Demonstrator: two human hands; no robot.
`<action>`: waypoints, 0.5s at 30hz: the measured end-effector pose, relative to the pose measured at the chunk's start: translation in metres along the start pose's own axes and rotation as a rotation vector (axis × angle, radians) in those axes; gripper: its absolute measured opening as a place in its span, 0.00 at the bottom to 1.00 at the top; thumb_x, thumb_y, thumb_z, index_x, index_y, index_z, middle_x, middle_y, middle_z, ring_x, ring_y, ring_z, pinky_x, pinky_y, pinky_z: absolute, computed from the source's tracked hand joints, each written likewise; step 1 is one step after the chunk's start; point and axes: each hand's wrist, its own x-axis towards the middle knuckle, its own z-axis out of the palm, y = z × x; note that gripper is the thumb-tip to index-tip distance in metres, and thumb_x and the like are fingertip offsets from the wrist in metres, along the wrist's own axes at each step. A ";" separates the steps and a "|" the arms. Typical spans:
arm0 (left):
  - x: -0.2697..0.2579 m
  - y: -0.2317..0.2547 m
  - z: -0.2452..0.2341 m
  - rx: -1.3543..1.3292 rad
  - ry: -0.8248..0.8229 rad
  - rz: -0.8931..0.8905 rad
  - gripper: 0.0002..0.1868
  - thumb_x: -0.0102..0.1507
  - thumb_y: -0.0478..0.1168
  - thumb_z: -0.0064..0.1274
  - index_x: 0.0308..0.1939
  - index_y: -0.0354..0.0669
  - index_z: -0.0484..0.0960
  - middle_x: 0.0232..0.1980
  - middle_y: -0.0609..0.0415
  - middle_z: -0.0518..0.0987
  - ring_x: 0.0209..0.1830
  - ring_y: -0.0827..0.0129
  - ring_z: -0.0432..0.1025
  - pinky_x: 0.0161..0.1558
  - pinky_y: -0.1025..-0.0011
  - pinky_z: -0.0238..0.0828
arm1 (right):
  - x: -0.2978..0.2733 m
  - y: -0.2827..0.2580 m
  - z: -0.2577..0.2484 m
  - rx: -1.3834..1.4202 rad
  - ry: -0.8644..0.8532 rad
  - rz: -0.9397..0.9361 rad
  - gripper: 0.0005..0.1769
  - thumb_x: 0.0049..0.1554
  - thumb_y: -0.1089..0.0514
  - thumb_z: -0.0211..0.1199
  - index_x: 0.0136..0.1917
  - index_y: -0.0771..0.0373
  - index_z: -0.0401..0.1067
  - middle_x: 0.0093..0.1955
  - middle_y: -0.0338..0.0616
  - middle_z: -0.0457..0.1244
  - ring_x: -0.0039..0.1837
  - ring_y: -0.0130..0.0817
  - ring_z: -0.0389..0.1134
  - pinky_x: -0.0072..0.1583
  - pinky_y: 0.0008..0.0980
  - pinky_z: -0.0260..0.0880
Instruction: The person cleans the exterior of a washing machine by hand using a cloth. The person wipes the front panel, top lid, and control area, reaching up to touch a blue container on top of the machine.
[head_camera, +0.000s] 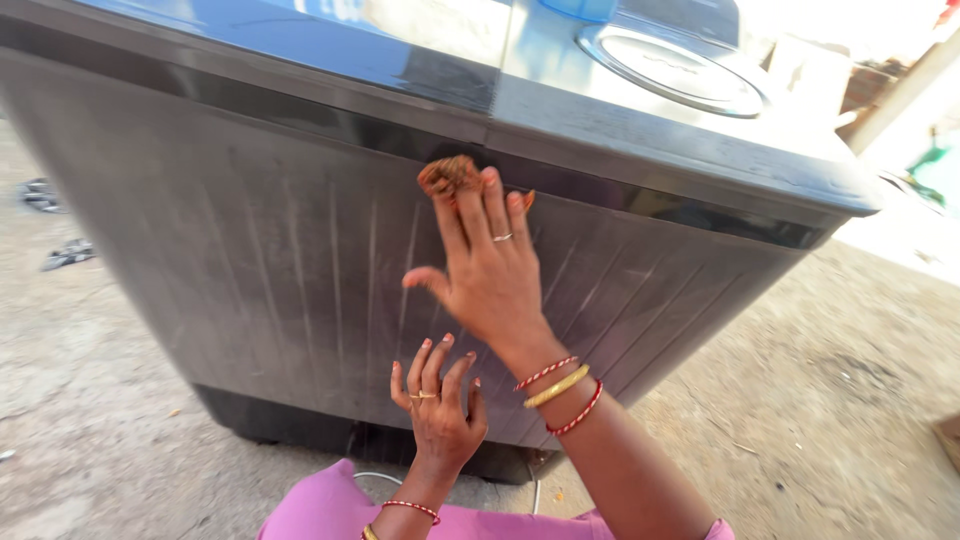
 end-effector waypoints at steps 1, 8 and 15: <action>0.005 -0.002 -0.002 0.001 0.006 -0.012 0.22 0.58 0.35 0.57 0.56 0.50 0.78 0.70 0.54 0.70 0.76 0.58 0.58 0.75 0.44 0.35 | 0.003 0.000 -0.003 -0.009 0.018 0.039 0.57 0.59 0.20 0.50 0.85 0.61 0.49 0.86 0.59 0.42 0.87 0.59 0.33 0.82 0.62 0.39; 0.049 0.009 -0.037 -0.021 0.085 0.104 0.21 0.61 0.39 0.58 0.58 0.51 0.76 0.71 0.53 0.68 0.77 0.56 0.54 0.75 0.47 0.32 | -0.040 0.072 -0.037 -0.126 0.155 0.422 0.58 0.62 0.22 0.39 0.84 0.71 0.42 0.85 0.72 0.34 0.85 0.64 0.26 0.81 0.62 0.28; 0.160 0.066 -0.059 -0.142 0.195 0.352 0.17 0.63 0.40 0.60 0.56 0.53 0.79 0.72 0.52 0.69 0.78 0.56 0.55 0.77 0.50 0.37 | -0.083 0.140 -0.046 -0.081 0.550 0.296 0.17 0.70 0.67 0.55 0.70 0.65 0.74 0.84 0.59 0.52 0.85 0.55 0.52 0.82 0.47 0.61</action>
